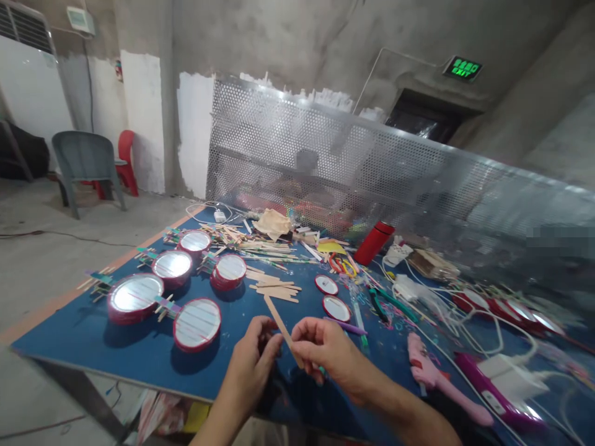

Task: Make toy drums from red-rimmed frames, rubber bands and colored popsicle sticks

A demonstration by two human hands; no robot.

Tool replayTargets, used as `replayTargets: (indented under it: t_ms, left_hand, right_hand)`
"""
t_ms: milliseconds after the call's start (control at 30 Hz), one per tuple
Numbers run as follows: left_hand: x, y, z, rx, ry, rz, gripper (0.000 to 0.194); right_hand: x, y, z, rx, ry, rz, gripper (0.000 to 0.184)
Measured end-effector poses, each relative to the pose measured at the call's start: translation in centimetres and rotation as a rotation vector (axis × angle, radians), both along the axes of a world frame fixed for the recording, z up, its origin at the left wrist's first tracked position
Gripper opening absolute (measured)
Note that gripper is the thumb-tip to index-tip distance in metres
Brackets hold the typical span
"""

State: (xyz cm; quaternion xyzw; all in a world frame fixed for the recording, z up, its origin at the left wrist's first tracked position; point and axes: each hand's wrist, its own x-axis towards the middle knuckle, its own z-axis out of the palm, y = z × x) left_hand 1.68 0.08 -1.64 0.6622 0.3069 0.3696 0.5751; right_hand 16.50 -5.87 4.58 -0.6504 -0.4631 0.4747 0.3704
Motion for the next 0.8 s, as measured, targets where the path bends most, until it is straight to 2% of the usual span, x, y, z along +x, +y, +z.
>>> replayTargets:
  t_ms: [200,367,433,533,633,800]
  left_hand:
    - [-0.6,0.3,0.9,0.017,0.016,-0.047,0.032]
    - [-0.6,0.3,0.6,0.022,0.077,-0.131,0.033]
    - [-0.5,0.4,0.4,0.013,0.104,-0.153,0.034]
    - [-0.3,0.6,0.4,0.077,0.142,-0.153,0.033]
    - [-0.2,0.8,0.4,0.133,0.174,-0.142,0.031]
    - [-0.1,0.6,0.1,0.045,0.167,-0.133,0.027]
  right_hand:
    - [-2.3,-2.5,-0.9,-0.018,0.089,-0.034,0.012]
    - [-2.4,-5.4,-1.5,-0.020,0.069,-0.019,0.008]
    - [-1.9,-7.0,-1.8,-0.015,0.021,-0.015,0.006]
    - [-0.8,-9.7,-2.0,0.067,-0.206,-0.038,0.007]
    - [0.3,-12.4,-2.2,0.121,-0.355,-0.176,0.014]
    - [1.7,-15.9,-3.0,0.091,-0.241,-0.629,0.032]
